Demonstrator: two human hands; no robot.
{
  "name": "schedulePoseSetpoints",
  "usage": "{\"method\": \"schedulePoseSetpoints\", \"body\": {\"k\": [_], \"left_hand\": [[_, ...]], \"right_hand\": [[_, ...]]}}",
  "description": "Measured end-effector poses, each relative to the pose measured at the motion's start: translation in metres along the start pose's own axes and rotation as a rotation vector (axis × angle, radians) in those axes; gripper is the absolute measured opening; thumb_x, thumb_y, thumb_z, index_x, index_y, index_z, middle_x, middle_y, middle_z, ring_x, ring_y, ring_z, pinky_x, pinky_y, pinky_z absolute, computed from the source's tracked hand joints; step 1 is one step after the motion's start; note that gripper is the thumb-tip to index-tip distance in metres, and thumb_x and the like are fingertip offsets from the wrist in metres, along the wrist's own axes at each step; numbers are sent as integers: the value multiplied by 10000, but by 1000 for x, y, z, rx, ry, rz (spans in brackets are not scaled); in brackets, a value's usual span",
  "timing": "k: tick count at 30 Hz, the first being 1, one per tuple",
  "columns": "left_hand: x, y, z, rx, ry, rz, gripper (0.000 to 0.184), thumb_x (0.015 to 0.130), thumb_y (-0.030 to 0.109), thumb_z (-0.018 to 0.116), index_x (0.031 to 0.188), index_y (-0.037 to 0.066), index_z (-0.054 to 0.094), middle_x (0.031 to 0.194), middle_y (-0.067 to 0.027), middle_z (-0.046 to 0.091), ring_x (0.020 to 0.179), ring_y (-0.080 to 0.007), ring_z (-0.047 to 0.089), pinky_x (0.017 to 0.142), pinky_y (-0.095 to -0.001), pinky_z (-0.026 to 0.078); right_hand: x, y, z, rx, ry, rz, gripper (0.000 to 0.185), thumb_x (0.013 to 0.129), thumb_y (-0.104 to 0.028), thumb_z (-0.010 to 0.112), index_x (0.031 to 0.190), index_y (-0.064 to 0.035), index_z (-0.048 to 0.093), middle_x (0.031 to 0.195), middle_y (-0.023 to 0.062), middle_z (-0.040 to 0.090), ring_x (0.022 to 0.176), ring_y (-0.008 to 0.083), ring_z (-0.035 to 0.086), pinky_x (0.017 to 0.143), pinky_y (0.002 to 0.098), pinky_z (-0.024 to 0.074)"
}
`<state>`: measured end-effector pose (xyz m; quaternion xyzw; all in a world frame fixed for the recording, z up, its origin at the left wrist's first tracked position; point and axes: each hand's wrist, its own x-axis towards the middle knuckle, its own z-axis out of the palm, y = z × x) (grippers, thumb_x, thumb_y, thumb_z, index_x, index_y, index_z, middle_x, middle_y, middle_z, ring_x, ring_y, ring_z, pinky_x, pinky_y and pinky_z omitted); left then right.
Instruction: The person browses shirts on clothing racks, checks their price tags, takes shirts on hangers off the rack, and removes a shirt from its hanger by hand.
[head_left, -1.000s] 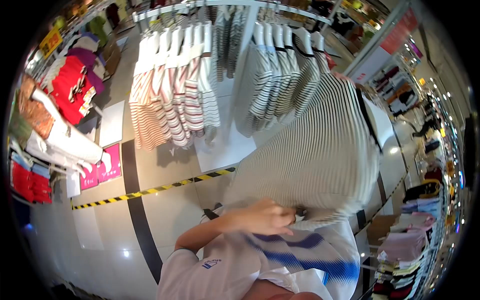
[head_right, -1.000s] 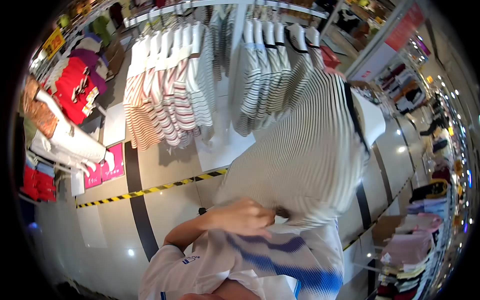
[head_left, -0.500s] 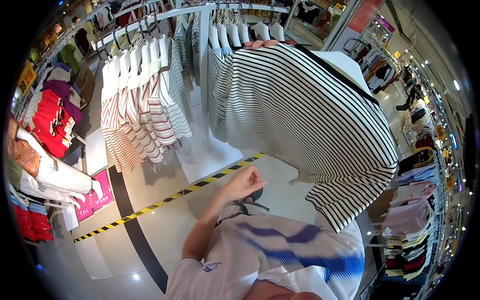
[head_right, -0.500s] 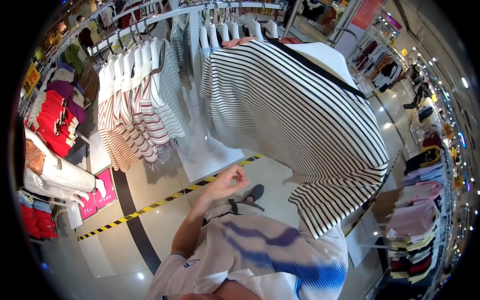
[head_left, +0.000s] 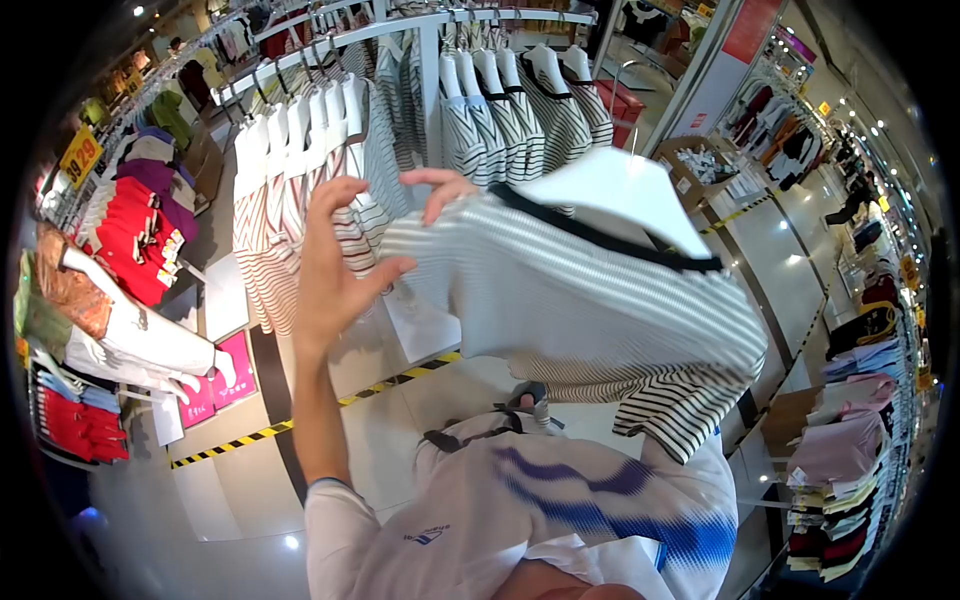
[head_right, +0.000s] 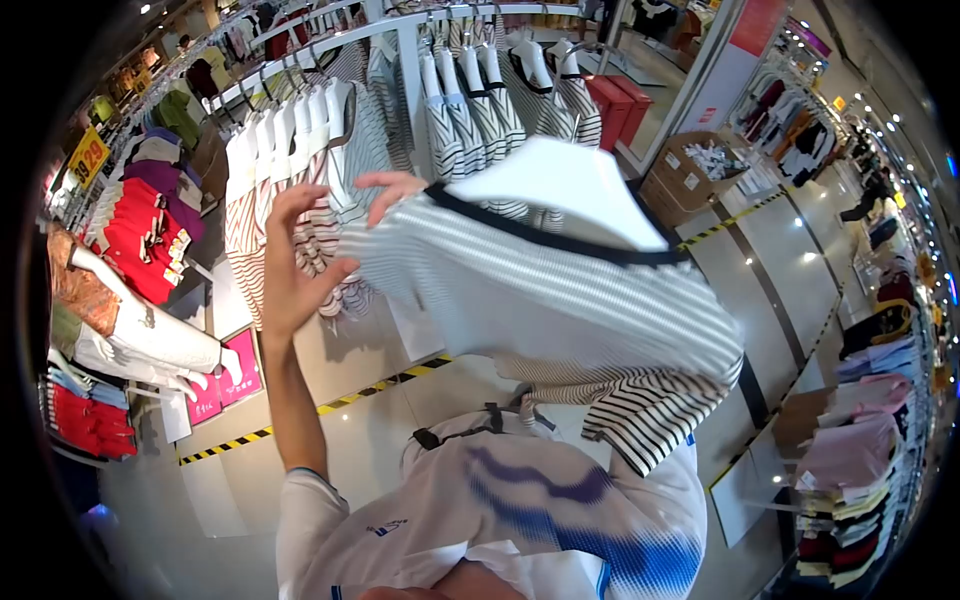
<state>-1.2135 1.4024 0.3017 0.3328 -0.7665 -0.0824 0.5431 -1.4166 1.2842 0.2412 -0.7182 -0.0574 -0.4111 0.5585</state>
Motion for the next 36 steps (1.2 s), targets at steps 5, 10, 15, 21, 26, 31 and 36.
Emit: {"method": "schedulePoseSetpoints", "body": {"k": [5,10,15,21,26,31,36], "left_hand": [[-2,11,-16,162,-549,-130,584,651,278,817,1061,27,484,876,-138,620,769,-328,608,699,-359,470],[-38,32,-33,111,-419,-165,256,658,89,700,855,12,557,714,-179,579,690,-368,588,599,-388,449],[-87,45,-67,369,-150,-180,221,616,40,646,813,4,555,658,-136,535,564,-340,551,513,-374,434],[-99,61,-69,437,-126,-199,357,544,19,698,865,15,542,656,-129,520,530,-343,527,470,-385,421],[-93,96,-93,223,-600,-227,299,660,134,735,850,19,536,681,-98,527,590,-307,547,537,-359,443],[-122,107,-96,-117,-698,65,310,794,264,712,830,16,530,666,-62,511,585,-204,533,633,-337,473],[-133,121,-95,-174,-545,101,118,763,110,600,734,40,509,569,-17,456,433,-115,441,490,-248,417]], "right_hand": [[1,-9,86,-657,252,-168,149,735,-282,729,871,-228,698,1213,71,521,1171,275,455,1035,434,271],[-37,-32,72,-74,47,279,364,851,-288,648,1145,-89,567,1241,124,547,1156,265,518,978,397,398],[-128,-139,42,279,560,701,691,930,-507,444,1260,100,467,1159,216,608,1024,287,630,902,404,513],[-111,-201,81,-938,207,908,511,754,-419,696,1036,2,624,872,130,674,832,221,648,817,357,454],[-164,-185,89,-1390,285,374,317,697,-330,662,835,-44,658,732,89,654,662,241,625,677,327,455],[-175,-181,104,-1182,284,126,332,581,-346,663,682,-29,655,572,66,592,584,225,602,572,323,461],[-166,-179,127,-1191,454,68,266,554,-262,693,604,-20,593,503,44,527,466,186,523,516,298,436]]}}
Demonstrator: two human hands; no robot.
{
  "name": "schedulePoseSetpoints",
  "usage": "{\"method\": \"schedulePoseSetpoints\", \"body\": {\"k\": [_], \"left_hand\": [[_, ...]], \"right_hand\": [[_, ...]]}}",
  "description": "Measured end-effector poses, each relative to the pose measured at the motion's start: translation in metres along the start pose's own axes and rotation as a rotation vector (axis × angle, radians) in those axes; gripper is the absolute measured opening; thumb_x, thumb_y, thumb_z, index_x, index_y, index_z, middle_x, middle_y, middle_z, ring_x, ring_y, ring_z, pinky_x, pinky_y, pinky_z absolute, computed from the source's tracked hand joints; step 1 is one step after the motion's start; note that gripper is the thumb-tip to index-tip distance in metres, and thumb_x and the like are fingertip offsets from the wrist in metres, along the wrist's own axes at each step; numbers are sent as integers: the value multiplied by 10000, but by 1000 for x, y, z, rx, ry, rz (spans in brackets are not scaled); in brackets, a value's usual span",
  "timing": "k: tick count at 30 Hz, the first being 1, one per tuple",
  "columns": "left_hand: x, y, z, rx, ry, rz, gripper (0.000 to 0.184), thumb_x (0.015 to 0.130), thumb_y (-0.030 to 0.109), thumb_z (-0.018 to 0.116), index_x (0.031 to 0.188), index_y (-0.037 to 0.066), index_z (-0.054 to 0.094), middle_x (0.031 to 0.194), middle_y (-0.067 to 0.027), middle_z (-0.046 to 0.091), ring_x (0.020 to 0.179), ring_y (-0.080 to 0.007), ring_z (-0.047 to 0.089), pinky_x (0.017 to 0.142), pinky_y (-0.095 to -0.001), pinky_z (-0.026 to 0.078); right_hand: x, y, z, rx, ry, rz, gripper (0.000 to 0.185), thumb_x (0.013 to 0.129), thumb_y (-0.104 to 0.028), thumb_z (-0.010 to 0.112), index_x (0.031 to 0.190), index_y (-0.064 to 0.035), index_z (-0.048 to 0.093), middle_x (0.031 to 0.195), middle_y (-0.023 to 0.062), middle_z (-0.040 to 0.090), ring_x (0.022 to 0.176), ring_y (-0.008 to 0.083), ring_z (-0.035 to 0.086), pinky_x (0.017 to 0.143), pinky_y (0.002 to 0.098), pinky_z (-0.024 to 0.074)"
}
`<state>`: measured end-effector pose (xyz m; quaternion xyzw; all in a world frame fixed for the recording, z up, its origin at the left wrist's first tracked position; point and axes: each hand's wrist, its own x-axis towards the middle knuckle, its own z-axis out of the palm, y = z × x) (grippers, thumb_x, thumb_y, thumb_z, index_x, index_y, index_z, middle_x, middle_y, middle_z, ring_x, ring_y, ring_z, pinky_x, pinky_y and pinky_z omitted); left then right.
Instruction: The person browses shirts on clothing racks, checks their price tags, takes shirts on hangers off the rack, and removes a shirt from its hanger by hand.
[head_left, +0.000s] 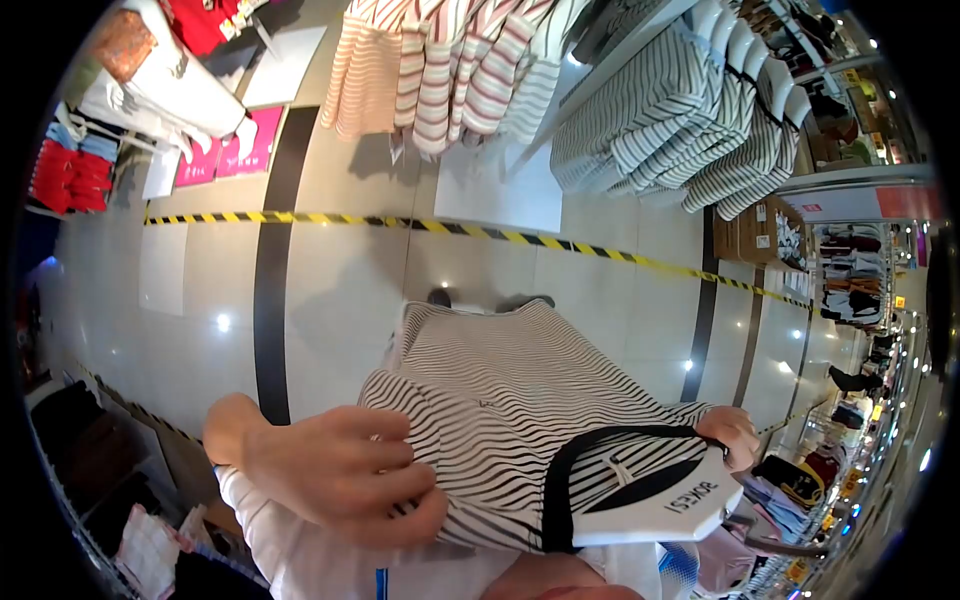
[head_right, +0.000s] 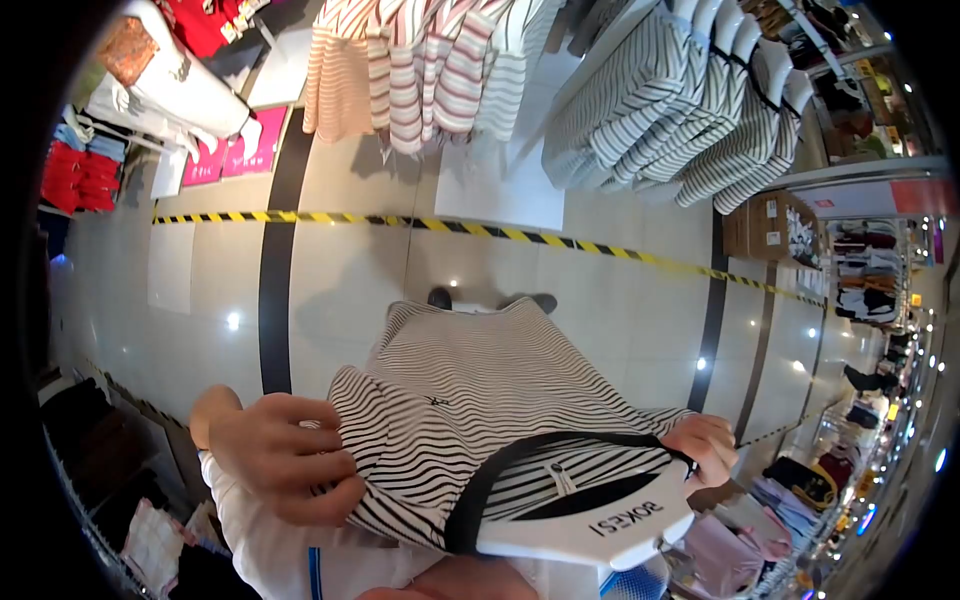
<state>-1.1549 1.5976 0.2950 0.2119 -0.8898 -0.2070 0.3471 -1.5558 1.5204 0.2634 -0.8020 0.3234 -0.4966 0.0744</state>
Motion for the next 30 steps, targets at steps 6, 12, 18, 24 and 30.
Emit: {"method": "schedulePoseSetpoints", "body": {"k": [6,12,18,24,30], "left_hand": [[-2,-3,3,-4,85,-14,119,758,119,595,731,43,508,580,-32,475,409,-95,415,392,-198,321],[-3,-14,3,-44,133,-25,131,772,133,600,793,28,524,638,-61,523,436,-109,443,399,-235,365],[-65,-78,36,-186,-209,-567,276,707,-32,615,968,14,538,891,-99,604,777,-306,574,684,-359,472],[-118,-124,57,-346,351,-864,219,800,-48,588,1009,-1,542,848,-96,592,773,-216,610,653,-325,479],[-104,-130,61,-1020,746,-876,91,954,29,497,1039,-1,513,824,-43,585,684,-117,550,631,-253,446]], "right_hand": [[0,15,-1,120,33,-112,314,682,-244,715,584,-14,524,472,50,523,396,161,514,444,277,423],[8,22,-8,100,-63,-111,300,677,-227,697,598,13,536,478,75,523,403,180,506,421,294,430],[15,23,-21,-46,-36,-47,316,626,-256,636,670,49,566,534,118,545,454,208,525,440,320,438],[-8,64,-74,-376,-3,238,264,757,-152,651,886,79,639,746,83,632,683,150,570,663,272,465],[6,82,-69,-282,-13,569,311,789,-16,681,1080,72,621,892,69,668,815,105,575,768,236,444]]}}
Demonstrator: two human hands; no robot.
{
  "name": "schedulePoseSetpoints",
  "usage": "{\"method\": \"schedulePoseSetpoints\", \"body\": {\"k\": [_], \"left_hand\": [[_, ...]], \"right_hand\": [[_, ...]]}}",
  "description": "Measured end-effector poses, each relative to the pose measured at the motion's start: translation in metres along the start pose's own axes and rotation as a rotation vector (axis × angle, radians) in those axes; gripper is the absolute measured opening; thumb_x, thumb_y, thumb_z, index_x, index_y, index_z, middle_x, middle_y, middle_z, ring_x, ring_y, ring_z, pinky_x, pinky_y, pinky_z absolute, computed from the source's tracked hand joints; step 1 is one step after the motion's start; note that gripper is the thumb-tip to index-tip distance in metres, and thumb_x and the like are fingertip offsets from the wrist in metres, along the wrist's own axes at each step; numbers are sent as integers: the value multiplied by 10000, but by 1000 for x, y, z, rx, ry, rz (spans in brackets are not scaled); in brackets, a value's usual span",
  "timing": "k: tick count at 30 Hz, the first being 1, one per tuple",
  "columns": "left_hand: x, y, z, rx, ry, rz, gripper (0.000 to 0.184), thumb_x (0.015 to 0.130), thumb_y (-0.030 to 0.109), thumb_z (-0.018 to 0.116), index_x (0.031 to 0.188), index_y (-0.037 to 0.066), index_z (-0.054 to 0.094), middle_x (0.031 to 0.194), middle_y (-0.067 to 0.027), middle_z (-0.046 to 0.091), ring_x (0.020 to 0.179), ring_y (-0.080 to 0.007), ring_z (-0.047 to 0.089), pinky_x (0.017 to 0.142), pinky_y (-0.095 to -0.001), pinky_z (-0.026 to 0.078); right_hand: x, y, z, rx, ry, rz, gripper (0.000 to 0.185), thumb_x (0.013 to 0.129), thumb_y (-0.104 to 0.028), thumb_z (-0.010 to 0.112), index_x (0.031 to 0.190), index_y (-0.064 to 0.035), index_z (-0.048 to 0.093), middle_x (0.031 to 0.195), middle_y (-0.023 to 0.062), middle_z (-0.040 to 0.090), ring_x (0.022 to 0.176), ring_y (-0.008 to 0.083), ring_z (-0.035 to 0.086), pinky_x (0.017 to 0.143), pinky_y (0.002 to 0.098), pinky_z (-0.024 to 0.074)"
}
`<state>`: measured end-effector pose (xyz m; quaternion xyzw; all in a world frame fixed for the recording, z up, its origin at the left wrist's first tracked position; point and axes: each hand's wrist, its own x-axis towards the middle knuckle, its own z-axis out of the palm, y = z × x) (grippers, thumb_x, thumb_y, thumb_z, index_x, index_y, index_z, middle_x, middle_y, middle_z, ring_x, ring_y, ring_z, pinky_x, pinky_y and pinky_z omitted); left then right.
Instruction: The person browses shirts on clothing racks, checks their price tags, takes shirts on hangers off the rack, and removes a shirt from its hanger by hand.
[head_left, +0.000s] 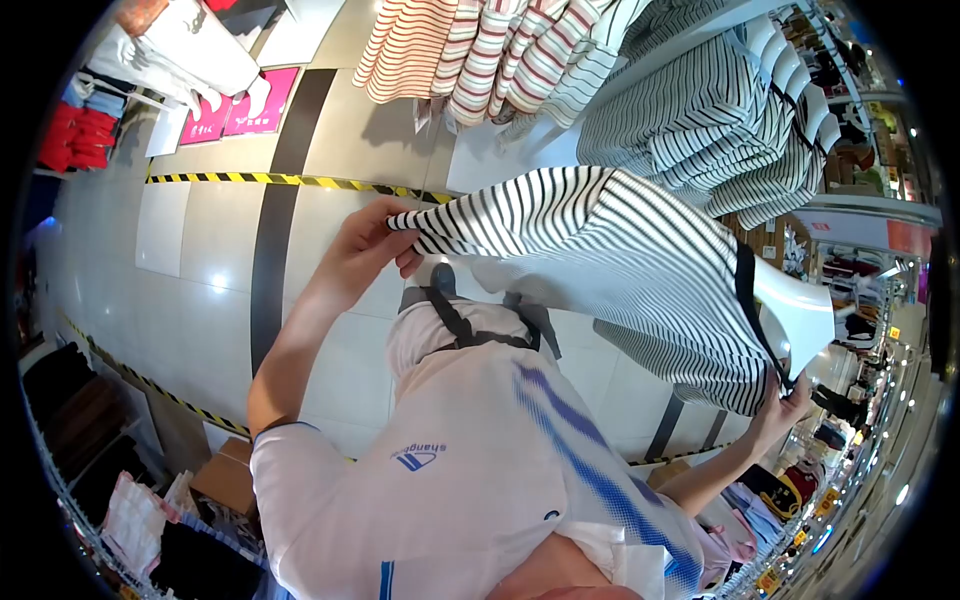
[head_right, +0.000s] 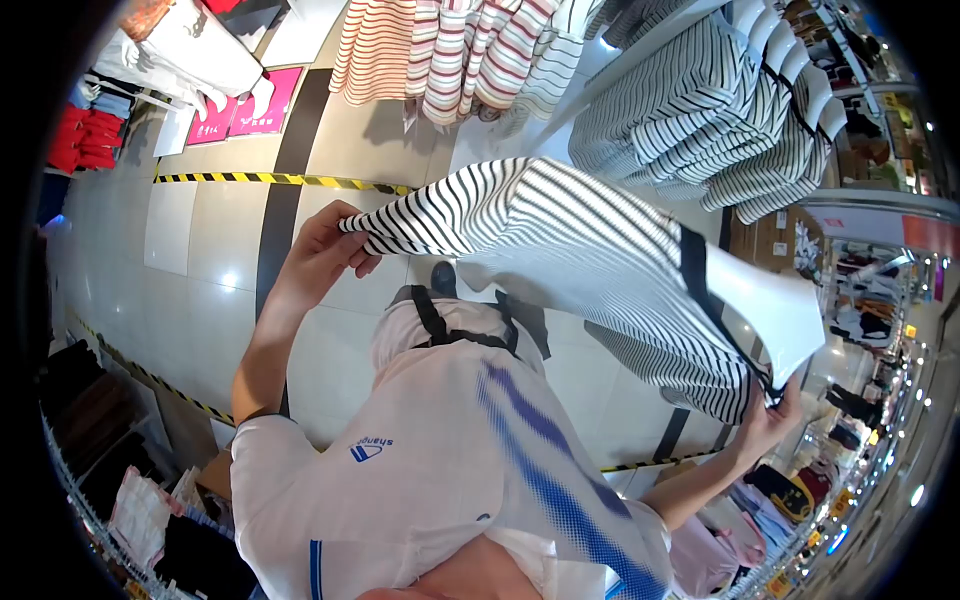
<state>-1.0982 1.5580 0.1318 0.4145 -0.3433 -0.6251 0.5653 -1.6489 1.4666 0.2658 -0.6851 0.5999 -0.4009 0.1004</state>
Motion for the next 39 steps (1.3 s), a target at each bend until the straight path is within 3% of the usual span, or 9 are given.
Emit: {"method": "schedulePoseSetpoints", "body": {"k": [15,18,19,21,23,29,33,35,39], "left_hand": [[39,-9,1,-240,54,217,234,993,239,498,938,19,555,854,10,593,716,-42,548,583,-191,450],[42,-30,-19,450,356,420,108,964,113,508,947,19,557,926,-8,582,745,-69,534,579,-209,419],[37,-24,-19,722,284,507,69,941,50,518,989,17,556,960,-16,575,782,-79,536,600,-205,417],[40,-41,-33,-251,144,245,200,891,-40,522,1086,5,528,983,-28,556,868,-94,528,688,-194,425],[37,-44,-31,-270,229,109,293,878,34,589,1152,-9,495,1045,-35,534,925,-86,514,735,-189,424],[45,38,-4,312,-225,533,634,789,357,708,1250,20,431,1170,-143,510,1137,-266,465,1010,-436,321],[40,60,64,620,-742,325,527,797,372,716,1097,-6,506,1067,-149,550,993,-259,544,836,-361,438],[41,44,85,928,-774,96,423,795,305,735,975,-10,517,904,-147,552,835,-273,556,686,-361,430],[20,49,112,684,-584,288,329,802,222,731,911,8,506,759,-126,539,675,-271,527,599,-370,387]], "right_hand": [[34,-36,42,183,-158,113,194,812,-1,651,1000,46,651,850,36,658,755,78,547,705,219,422],[37,-53,51,171,-207,47,199,778,6,671,968,53,642,829,31,650,745,82,554,673,222,431],[40,-57,54,133,-230,6,203,766,12,674,961,56,638,820,34,649,737,84,555,658,224,433],[47,-68,64,157,-284,-31,213,727,24,680,930,54,625,772,63,647,689,97,559,619,233,430],[60,-67,72,61,-328,-188,194,691,0,684,850,35,579,653,115,576,567,143,523,561,248,414],[98,-94,89,88,-656,-440,202,681,-100,687,829,3,596,623,109,530,523,214,514,526,267,402],[120,-95,127,127,-670,-723,237,691,-205,664,862,-41,640,693,95,614,591,257,620,534,314,448],[132,-97,149,178,-607,-835,252,675,-197,657,871,-39,644,731,95,647,637,282,639,555,344,470],[147,-113,184,319,-586,-865,249,702,-214,651,855,-19,624,796,100,646,752,274,623,740,358,463]]}}
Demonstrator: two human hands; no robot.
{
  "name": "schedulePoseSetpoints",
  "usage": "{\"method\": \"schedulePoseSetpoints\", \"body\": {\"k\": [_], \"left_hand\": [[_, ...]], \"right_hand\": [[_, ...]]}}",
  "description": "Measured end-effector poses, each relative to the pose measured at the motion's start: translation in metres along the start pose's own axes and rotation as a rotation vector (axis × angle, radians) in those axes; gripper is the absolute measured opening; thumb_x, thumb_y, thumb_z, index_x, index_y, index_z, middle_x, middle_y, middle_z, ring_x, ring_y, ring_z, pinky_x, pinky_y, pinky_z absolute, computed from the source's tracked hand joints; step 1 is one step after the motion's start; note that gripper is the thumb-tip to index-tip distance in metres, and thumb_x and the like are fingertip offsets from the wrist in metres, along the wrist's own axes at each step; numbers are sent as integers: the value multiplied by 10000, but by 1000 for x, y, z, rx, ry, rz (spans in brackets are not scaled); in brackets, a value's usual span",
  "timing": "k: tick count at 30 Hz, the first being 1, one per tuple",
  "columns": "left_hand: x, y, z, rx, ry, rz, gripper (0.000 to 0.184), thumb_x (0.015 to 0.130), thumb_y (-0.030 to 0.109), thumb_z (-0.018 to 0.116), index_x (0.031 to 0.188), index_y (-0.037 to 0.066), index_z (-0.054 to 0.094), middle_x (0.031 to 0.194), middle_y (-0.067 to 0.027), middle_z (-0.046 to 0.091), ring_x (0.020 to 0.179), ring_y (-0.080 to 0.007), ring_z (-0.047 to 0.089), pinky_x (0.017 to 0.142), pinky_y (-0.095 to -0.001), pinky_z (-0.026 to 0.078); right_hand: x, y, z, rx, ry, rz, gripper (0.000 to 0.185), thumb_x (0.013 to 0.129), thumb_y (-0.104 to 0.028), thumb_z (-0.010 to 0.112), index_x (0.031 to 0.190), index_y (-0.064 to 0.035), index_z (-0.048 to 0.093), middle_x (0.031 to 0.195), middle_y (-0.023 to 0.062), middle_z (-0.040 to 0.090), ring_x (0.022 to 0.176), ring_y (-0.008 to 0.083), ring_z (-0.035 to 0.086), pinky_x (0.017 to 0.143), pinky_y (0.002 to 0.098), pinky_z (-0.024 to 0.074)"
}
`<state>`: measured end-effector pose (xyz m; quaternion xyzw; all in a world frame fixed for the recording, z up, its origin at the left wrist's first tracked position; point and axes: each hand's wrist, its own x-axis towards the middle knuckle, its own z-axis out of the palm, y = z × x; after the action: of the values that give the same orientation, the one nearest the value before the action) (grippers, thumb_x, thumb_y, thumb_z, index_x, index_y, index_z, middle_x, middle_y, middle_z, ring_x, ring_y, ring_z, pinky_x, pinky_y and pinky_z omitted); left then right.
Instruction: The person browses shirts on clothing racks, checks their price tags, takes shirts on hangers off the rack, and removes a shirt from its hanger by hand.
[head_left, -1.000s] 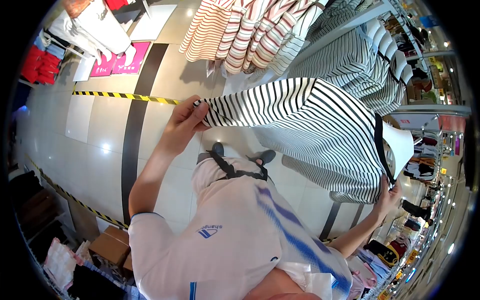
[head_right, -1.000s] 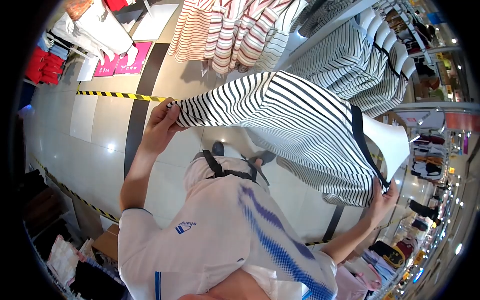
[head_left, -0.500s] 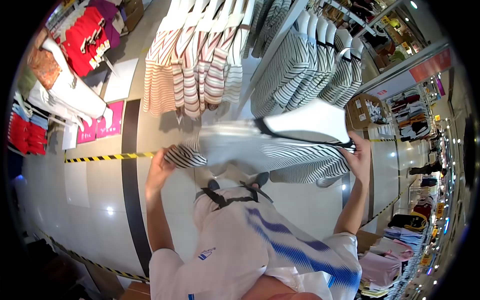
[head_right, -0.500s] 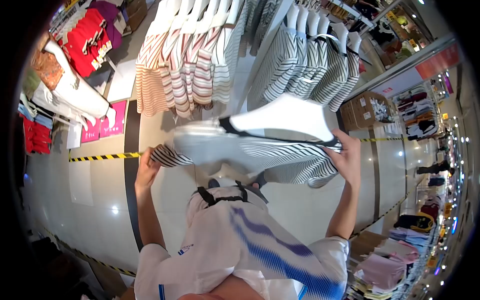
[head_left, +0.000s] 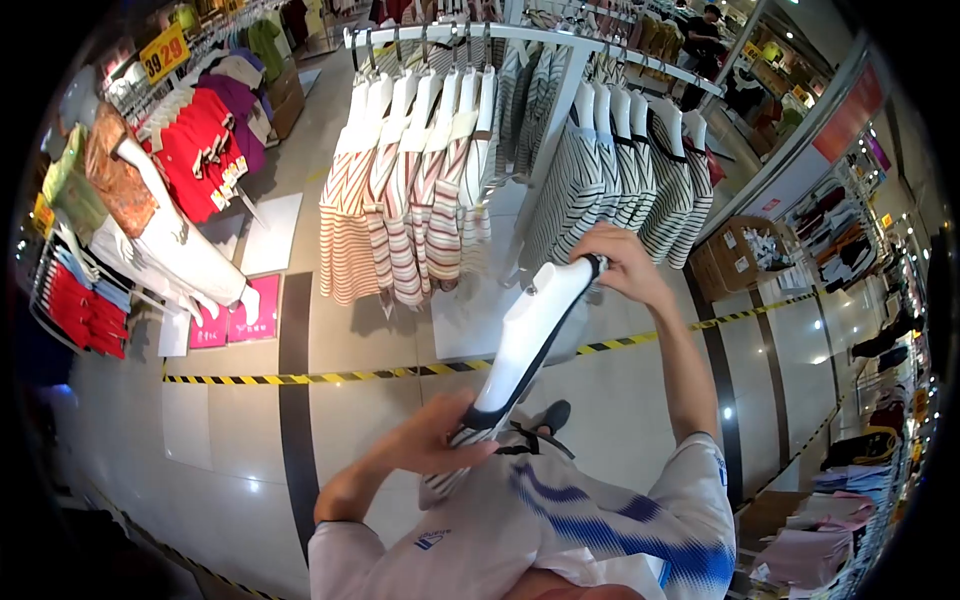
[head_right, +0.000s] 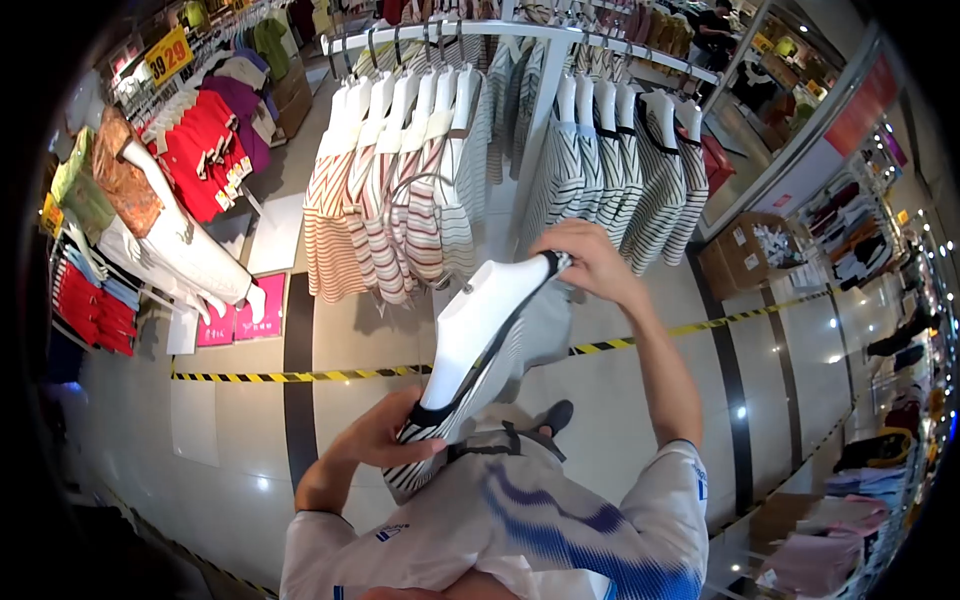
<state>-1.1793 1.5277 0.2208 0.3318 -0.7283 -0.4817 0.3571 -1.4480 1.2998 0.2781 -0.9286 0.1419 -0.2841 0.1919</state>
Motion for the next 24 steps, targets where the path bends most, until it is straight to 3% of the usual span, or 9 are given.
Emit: {"method": "schedulePoseSetpoints", "body": {"k": [1,4,6,9,12,14,20,22,24], "left_hand": [[3,15,1,-72,39,-29,325,806,221,724,916,11,502,746,-121,539,658,-261,517,590,-368,385],[12,19,10,-133,90,7,340,803,211,725,958,13,495,742,-105,546,652,-216,510,575,-352,381],[17,19,13,-22,150,-103,356,797,191,732,985,12,488,740,-107,541,666,-196,517,574,-350,382],[27,21,16,-125,197,-113,282,821,157,700,965,15,503,732,-66,531,675,-162,498,593,-326,385],[36,12,17,-179,271,-117,209,842,121,666,918,17,502,749,-17,517,698,-107,475,616,-280,387],[46,9,12,-227,288,-126,208,839,105,667,915,19,494,784,-18,512,725,-83,468,627,-257,388],[88,5,50,-262,480,-191,229,845,110,665,942,22,477,713,-12,518,681,-78,496,628,-250,419],[105,-5,68,-27,584,-176,210,853,98,653,941,26,476,722,-39,538,672,-90,518,606,-270,430],[126,-14,85,-20,597,-119,209,863,88,645,941,17,464,705,-51,542,631,-97,522,566,-271,428]], "right_hand": [[5,3,6,13,21,-21,210,703,-126,633,889,-33,605,822,91,630,802,294,608,769,362,447],[19,3,29,-8,148,-20,213,697,-82,629,902,-33,599,872,82,633,861,287,602,810,364,434],[16,8,39,-28,154,5,294,684,-31,629,976,-47,599,965,82,627,968,288,579,871,367,423],[9,7,47,-62,252,100,499,709,-33,676,1188,-59,541,1200,125,549,1135,324,506,966,381,400],[-5,-8,50,-7,460,199,530,748,-82,703,1238,-37,506,1232,145,527,1139,331,506,988,376,386],[-26,-13,55,-34,456,263,540,784,-105,699,1268,-20,474,1262,153,494,1157,310,500,995,363,388],[-95,-75,82,756,465,496,532,825,-162,679,1281,-7,454,1191,114,516,1091,220,543,902,338,468],[-107,-100,65,730,448,466,555,819,-179,687,1285,2,447,1183,122,515,1069,225,557,884,333,479],[-111,-120,43,704,438,443,578,813,-195,695,1289,11,440,1174,129,514,1047,230,571,866,328,490]]}}
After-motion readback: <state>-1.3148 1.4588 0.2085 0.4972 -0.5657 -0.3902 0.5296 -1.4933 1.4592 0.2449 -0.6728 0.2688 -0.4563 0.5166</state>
